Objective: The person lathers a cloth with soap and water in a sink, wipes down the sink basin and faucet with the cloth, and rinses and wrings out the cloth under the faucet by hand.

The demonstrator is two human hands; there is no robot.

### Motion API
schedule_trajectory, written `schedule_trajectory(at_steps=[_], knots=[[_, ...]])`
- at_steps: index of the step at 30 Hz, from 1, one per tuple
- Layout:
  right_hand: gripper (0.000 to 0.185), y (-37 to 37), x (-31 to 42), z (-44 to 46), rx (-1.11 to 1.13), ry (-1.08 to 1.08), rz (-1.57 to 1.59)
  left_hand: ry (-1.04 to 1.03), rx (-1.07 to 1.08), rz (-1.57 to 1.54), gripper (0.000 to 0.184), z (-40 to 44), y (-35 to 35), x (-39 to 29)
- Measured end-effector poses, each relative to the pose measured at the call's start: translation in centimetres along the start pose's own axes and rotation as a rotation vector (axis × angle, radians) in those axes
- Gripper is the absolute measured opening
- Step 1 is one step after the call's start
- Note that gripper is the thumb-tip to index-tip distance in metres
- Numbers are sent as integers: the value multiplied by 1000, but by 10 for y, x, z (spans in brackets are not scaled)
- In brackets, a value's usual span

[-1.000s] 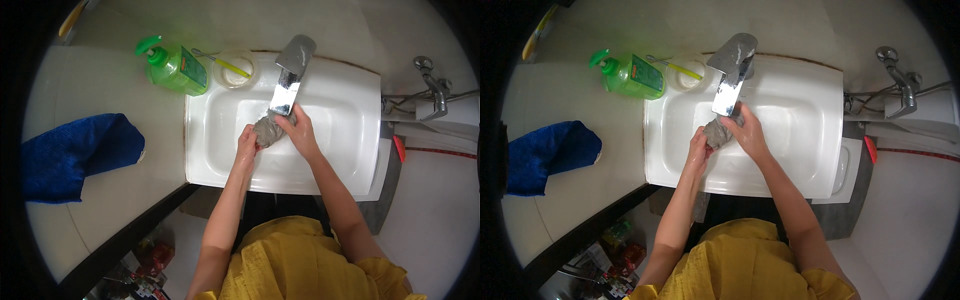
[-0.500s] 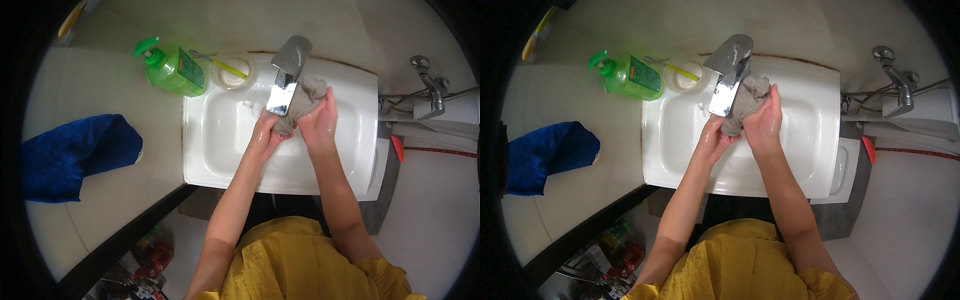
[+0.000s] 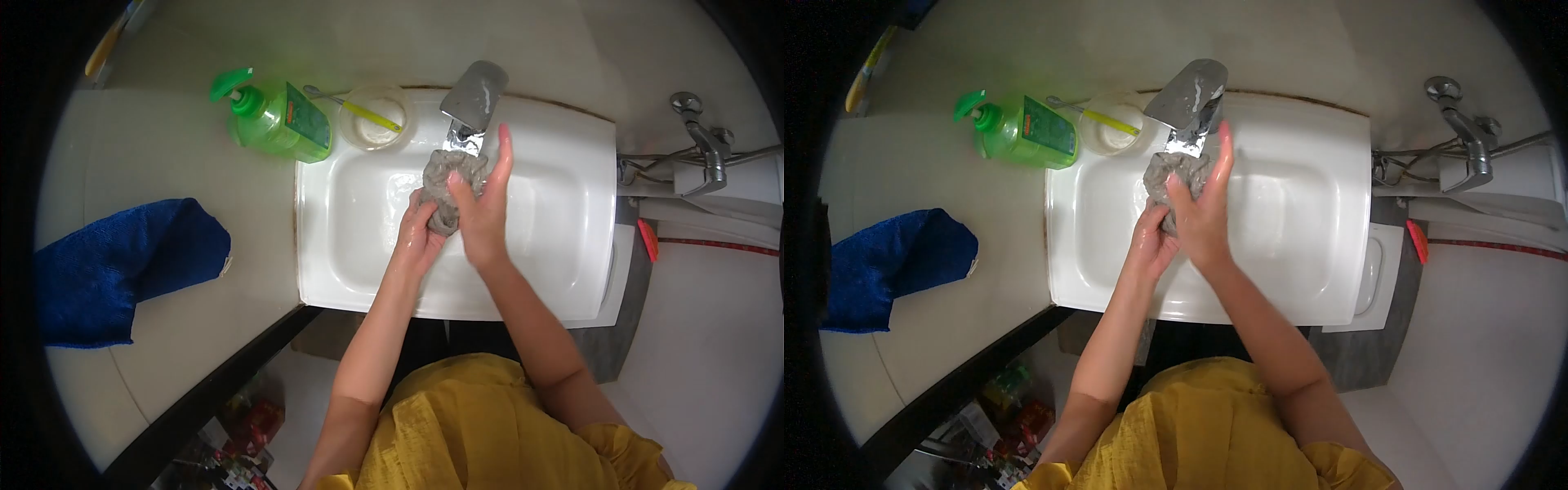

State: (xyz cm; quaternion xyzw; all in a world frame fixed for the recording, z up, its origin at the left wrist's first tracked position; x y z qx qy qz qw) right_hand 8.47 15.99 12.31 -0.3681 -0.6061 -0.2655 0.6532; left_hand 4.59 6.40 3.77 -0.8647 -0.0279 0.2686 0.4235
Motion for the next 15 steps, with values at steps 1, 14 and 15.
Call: schedule_trajectory(at_steps=[1,14,15], knots=[[70,2,-1,5,16,-14,-28,-13,-22,-6,37,-2,-2,-2],[45,-1,-14,-8,-53,-250,234,-28,-106,53,32,-3,2,-3],[42,-2,-13,-7,-11,-241,217,0,-121,25,32,-7,5,0]])
Point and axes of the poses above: each hand's wrist, its own z-axis towards the middle knuckle, its own y-axis out of the back of the hand, x = y × z, the point moved 5 cm from there along z, towards the middle knuckle, and after that the axes turned 2 degrees about -z, right-handed, at the moved point
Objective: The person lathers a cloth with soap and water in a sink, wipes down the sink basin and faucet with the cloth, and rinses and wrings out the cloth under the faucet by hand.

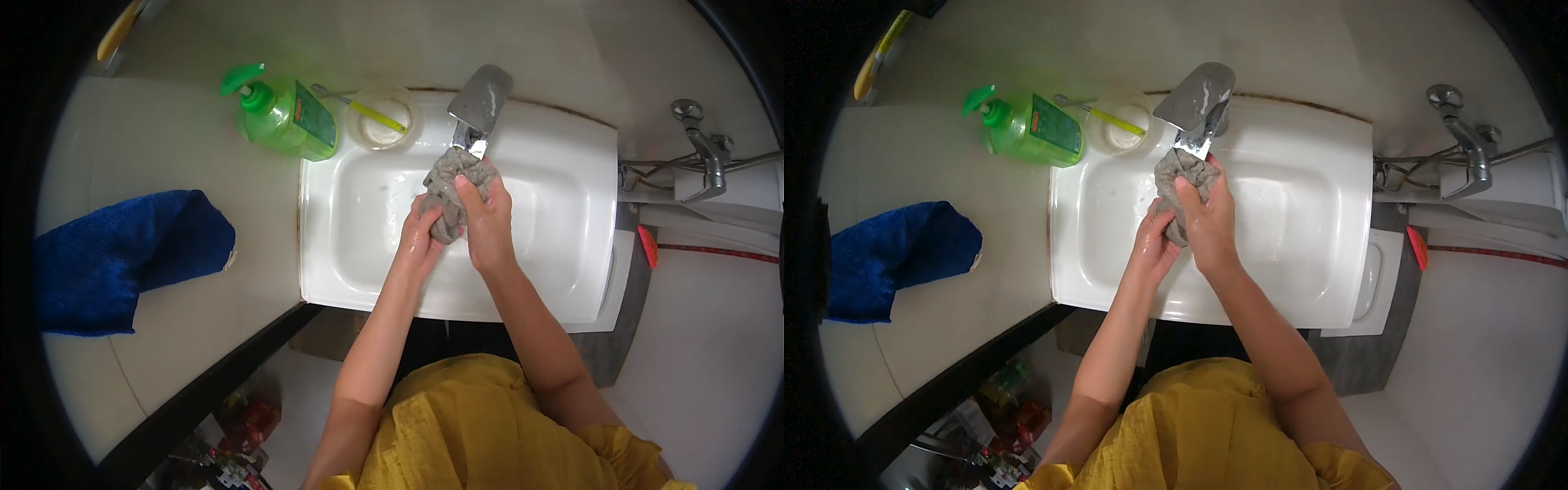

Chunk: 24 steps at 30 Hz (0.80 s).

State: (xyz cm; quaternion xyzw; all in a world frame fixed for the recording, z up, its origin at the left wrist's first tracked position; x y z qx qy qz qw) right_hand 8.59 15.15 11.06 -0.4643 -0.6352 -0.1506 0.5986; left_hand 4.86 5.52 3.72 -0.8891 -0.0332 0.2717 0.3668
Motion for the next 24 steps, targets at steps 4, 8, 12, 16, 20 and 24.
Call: schedule_trajectory(at_steps=[4,8,12,16,20,24], knots=[[31,-2,11,36,65,31,-74,6,23,71,32,-3,-1,2],[27,-4,-2,74,92,-274,63,-19,74,77,32,2,-12,-2],[30,-8,0,31,293,-131,6,-58,84,13,36,11,0,2],[35,3,-17,-2,300,-31,-92,-45,23,-80,43,6,10,7],[44,14,-47,-11,328,-40,-68,95,41,-335,37,9,22,13],[49,8,-57,-7,450,228,-654,41,-11,-379,37,14,23,19]])
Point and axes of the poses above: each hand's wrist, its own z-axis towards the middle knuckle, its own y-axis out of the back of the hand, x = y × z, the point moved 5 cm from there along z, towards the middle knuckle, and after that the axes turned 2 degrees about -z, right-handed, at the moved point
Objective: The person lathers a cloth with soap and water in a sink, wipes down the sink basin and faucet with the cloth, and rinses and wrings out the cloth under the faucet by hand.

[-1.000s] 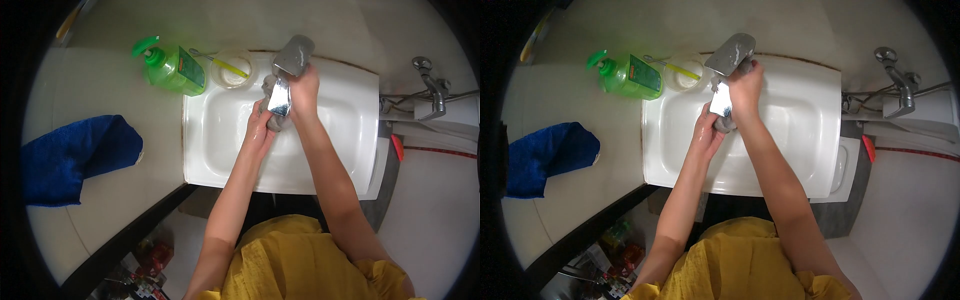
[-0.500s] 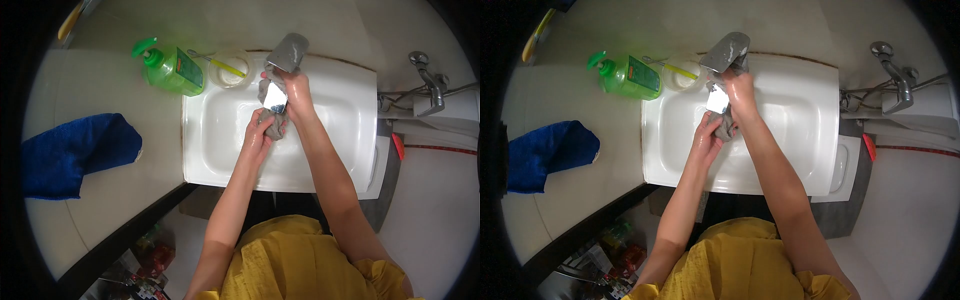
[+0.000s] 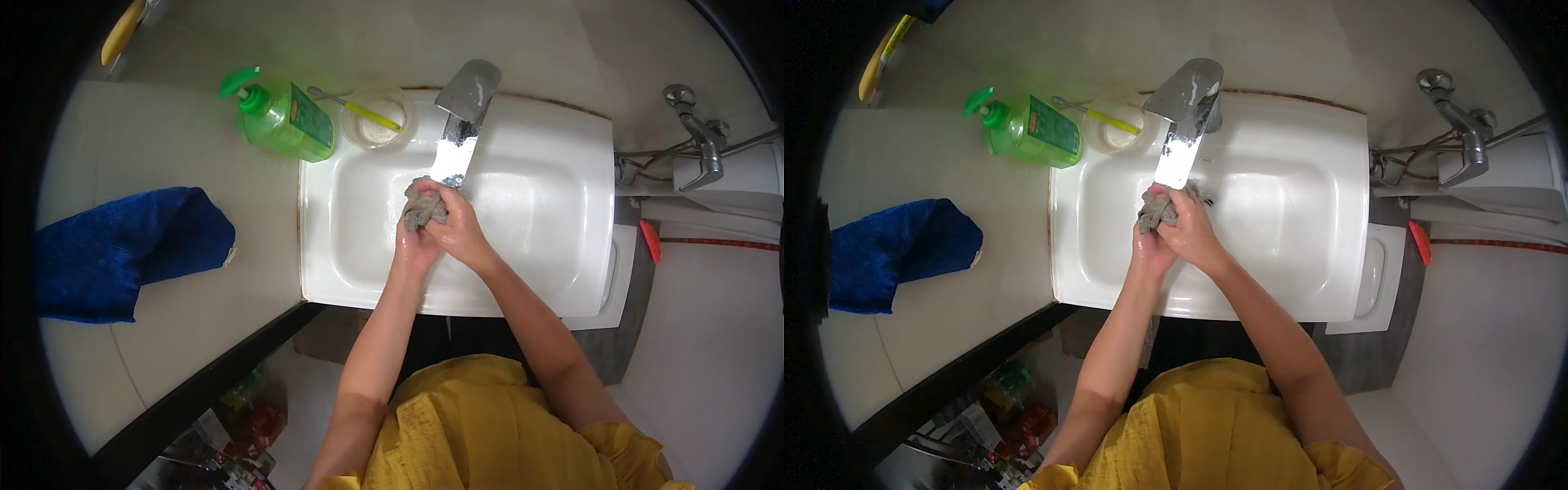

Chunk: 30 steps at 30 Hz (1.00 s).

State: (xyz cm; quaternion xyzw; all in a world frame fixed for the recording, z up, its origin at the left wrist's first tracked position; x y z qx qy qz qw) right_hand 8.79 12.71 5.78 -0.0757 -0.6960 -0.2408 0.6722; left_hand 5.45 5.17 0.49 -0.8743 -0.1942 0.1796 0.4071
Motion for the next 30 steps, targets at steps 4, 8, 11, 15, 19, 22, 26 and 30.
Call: schedule_trajectory(at_steps=[4,8,11,15,19,22,26,30], knots=[[41,21,-13,25,-273,116,-454,-52,-67,72,37,7,0,0],[36,28,-66,43,-258,-232,274,-128,54,517,33,0,-16,-11],[34,7,-69,34,-1,-566,1087,-266,128,1217,30,-15,-50,-21],[33,-12,-43,25,146,-562,1610,-791,52,2127,23,-42,-104,-26],[30,-15,-51,23,33,-615,1831,-1167,-88,2022,21,-53,-136,-51],[31,-11,-55,23,50,-593,1827,-573,109,1201,27,-9,-147,-65],[33,5,-38,28,2,-571,1763,-174,146,1173,19,25,-177,-36],[32,13,-42,29,175,-432,1726,-199,226,1247,16,22,-175,-32]])
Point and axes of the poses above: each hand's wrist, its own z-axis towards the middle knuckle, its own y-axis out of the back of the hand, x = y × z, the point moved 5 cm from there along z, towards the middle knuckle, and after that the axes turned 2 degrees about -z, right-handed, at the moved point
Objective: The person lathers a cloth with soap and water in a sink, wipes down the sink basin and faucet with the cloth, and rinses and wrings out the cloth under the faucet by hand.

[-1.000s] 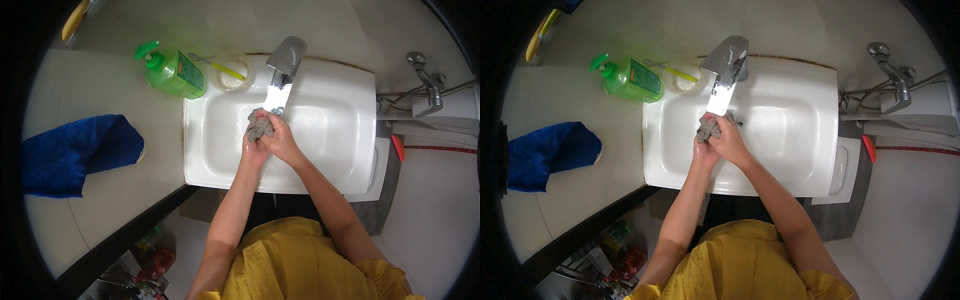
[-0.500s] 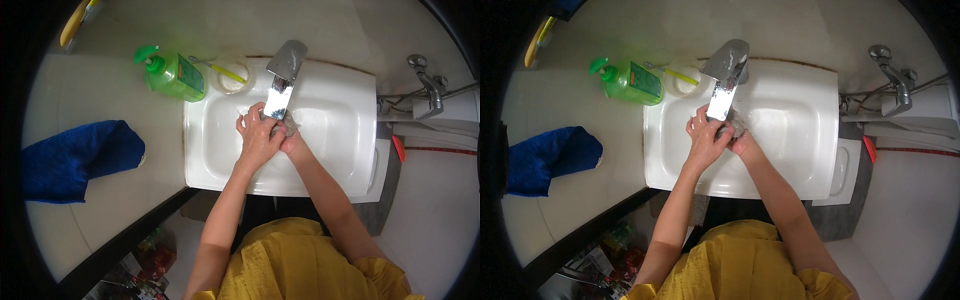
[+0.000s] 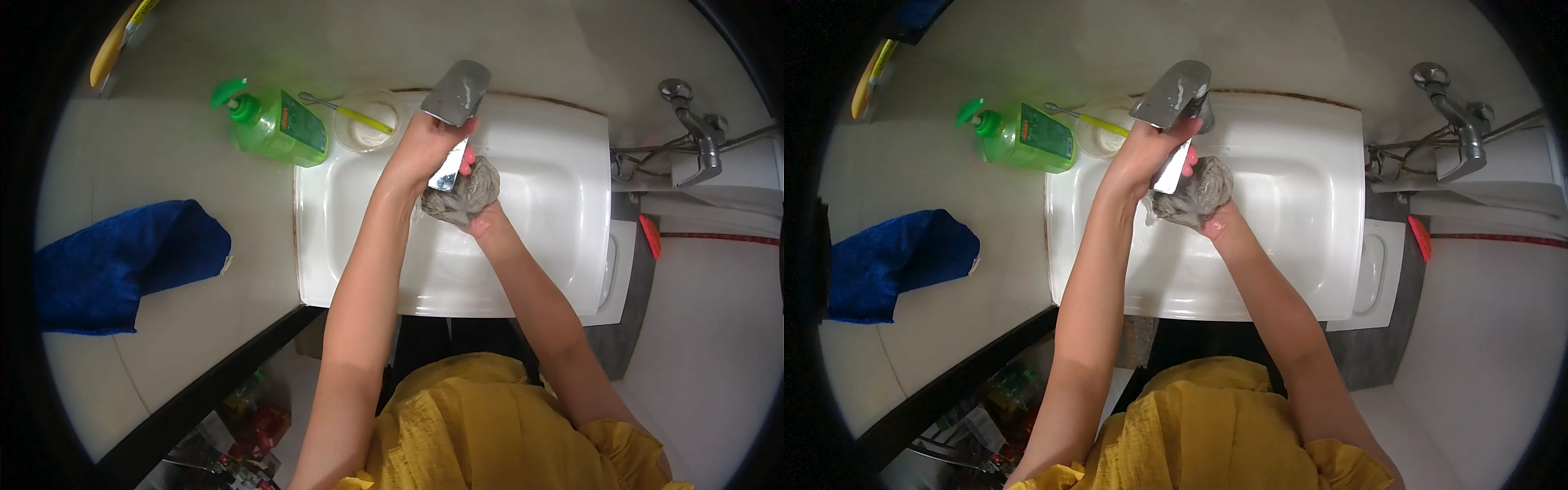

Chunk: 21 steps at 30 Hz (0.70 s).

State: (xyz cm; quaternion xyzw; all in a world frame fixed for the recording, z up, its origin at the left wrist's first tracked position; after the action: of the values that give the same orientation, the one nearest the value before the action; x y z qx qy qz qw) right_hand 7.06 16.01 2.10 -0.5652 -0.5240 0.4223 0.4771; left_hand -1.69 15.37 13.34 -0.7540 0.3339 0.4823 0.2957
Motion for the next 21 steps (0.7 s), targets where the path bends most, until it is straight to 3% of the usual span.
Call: schedule_trajectory(at_steps=[1,4,5,9,12,13,16,17,20,21], knots=[[32,-1,2,-2,47,-20,-29,14,38,-34,19,-6,1,5],[34,1,14,-19,-197,44,51,21,96,-174,27,-37,8,28],[32,-28,13,-27,197,-45,45,3,87,-248,28,-47,10,39],[35,-37,28,-60,-375,101,-264,-51,187,-700,34,-60,15,73],[35,-89,43,-74,-260,294,-393,-169,32,-962,40,-52,-1,76],[34,-119,46,-77,-161,366,-490,-147,113,-1098,42,-48,-6,81],[33,-206,48,-77,106,544,-710,11,-19,-1189,44,-46,-16,71],[33,-225,49,-70,166,580,-743,-4,-58,-1088,39,-40,-15,70],[32,-245,56,-34,224,542,-804,49,146,-1074,32,-23,-3,69],[28,-243,59,-18,218,524,-716,82,4,-996,30,-25,-3,54]])
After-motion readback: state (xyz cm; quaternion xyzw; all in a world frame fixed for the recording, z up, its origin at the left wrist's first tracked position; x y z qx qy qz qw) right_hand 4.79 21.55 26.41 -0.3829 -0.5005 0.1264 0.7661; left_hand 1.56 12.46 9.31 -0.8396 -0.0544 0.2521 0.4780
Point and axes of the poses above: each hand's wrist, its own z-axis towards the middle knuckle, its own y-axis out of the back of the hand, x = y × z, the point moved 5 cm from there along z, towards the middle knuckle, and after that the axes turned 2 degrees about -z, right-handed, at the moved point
